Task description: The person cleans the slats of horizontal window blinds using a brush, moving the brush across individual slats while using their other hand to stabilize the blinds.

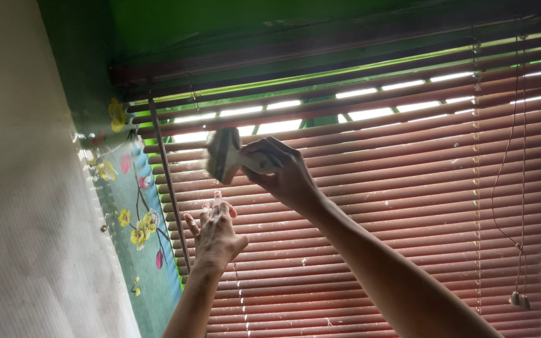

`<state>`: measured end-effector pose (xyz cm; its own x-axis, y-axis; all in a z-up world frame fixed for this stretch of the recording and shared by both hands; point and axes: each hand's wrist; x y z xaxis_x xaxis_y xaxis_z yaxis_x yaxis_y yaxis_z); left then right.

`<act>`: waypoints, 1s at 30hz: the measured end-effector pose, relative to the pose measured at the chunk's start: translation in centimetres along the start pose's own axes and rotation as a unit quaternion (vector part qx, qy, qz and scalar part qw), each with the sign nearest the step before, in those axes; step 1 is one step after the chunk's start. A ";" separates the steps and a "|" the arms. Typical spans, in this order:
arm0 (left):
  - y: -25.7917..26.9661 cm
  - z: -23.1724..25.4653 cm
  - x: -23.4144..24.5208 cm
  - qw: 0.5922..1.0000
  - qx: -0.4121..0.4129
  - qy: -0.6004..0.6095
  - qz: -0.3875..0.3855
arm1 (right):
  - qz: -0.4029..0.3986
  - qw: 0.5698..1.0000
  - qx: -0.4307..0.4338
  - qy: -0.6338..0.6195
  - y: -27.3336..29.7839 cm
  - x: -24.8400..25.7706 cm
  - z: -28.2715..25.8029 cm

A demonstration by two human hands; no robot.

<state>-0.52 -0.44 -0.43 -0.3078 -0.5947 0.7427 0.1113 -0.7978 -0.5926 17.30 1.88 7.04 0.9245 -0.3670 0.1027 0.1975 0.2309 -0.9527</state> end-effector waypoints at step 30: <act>4.4 3.8 -4.4 0.999 0.004 0.024 0.040 | -0.026 0.893 -0.139 0.428 15.2 29.7 -3.1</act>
<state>4.93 -1.72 -5.16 -0.3415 -0.6519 0.6771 0.1453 -0.7483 -0.6472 46.80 -8.31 -5.30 0.3053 -0.9522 0.0056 0.0343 0.0051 -0.9994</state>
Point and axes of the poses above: each hand's wrist, its own y-axis away from the middle knuckle, its own x-axis out of the back of the hand, z = x × y, and after that the axes turned 6 degrees about y, right-handed
